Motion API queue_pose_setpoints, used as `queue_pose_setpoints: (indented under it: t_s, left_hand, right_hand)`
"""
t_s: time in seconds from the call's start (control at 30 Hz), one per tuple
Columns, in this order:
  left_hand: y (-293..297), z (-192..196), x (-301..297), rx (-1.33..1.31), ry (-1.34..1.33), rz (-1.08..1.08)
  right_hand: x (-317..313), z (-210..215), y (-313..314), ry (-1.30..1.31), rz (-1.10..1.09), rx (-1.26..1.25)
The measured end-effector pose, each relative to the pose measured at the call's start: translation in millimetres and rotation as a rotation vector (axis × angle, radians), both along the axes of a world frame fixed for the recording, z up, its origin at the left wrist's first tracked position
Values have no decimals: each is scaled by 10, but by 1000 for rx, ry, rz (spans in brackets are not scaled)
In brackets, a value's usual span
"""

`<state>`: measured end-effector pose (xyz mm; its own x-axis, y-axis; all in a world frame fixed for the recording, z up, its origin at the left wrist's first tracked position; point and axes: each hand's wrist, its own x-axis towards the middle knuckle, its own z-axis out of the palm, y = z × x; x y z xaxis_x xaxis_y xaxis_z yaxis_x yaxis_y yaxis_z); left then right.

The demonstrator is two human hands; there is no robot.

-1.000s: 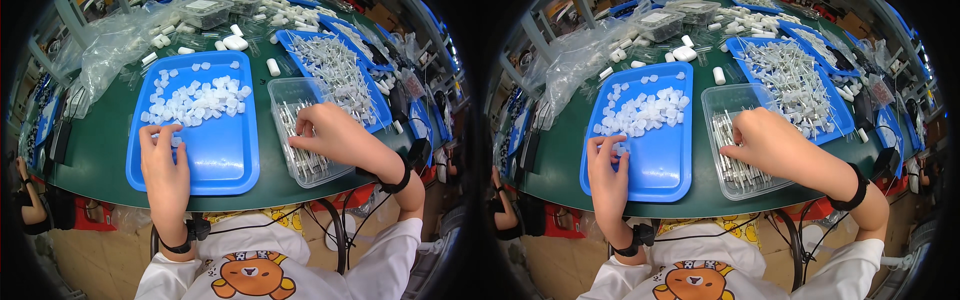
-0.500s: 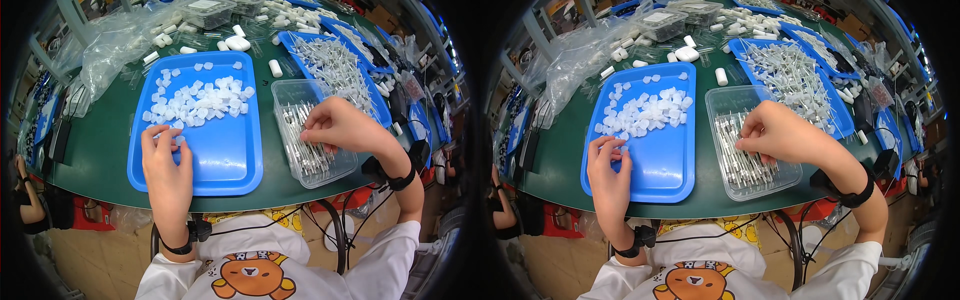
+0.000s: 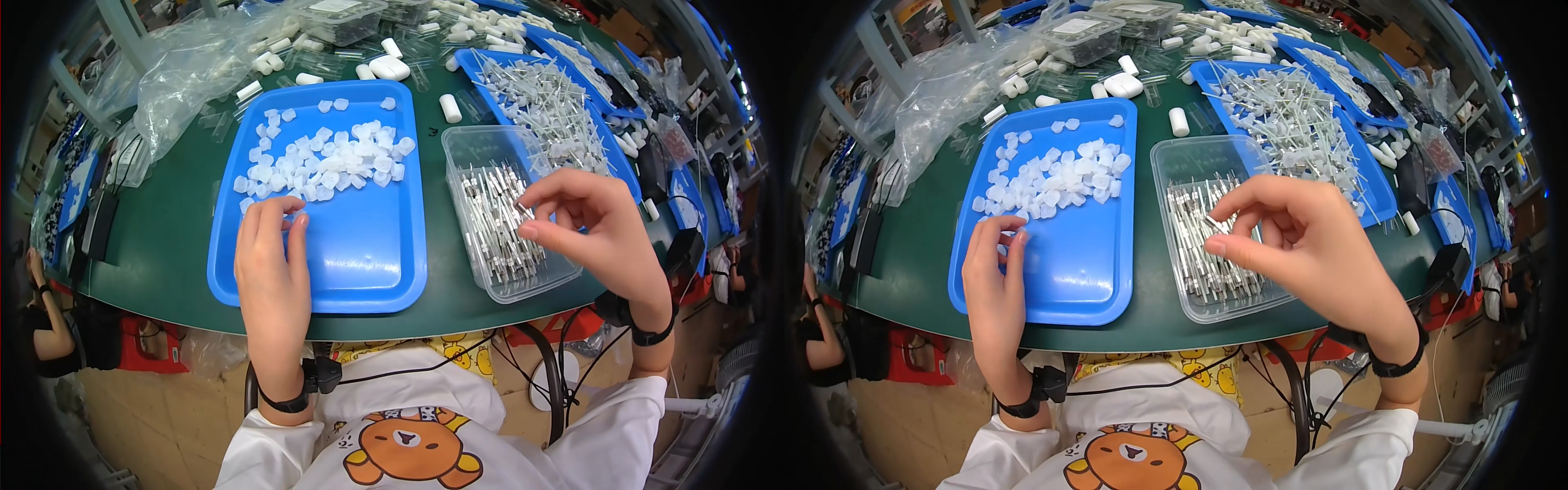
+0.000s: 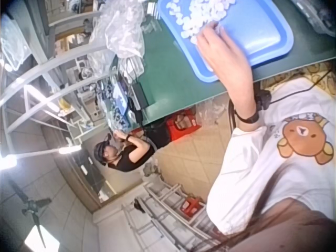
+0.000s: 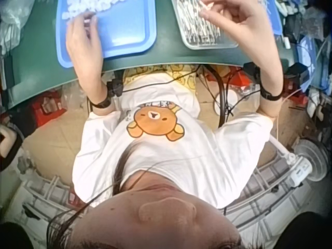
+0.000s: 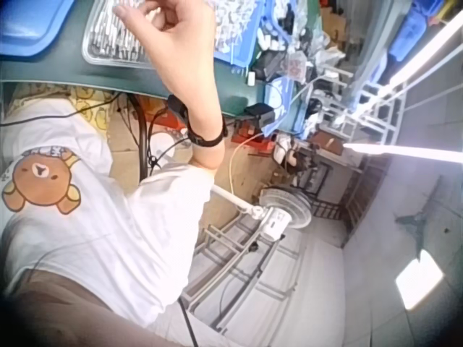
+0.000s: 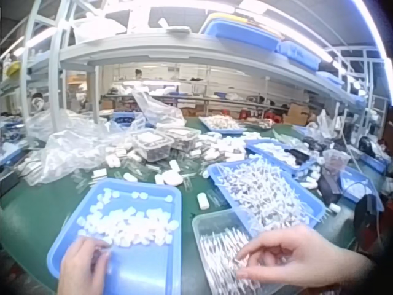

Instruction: The recorder is assembling small lighting or electronic components by inserting tubes into bases and manipulating small wires.

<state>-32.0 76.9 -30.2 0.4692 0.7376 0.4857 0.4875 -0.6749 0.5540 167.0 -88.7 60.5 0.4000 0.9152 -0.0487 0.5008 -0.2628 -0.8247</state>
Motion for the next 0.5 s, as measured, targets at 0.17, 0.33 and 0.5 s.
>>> queue_pose_setpoints:
  t_s: [0.17, 0.33, 0.5]
  left_hand:
    - [-126, 158, 1, -410, -462, -223]
    - [-405, 286, 24, -844, -715, -634]
    - [-615, 351, 140, -1655, -837, -764]
  right_hand:
    - [-146, -55, -93, 74, 44, 180]
    - [-167, -165, -151, 254, 228, 366]
    - [-270, -228, -167, 660, 276, 418]
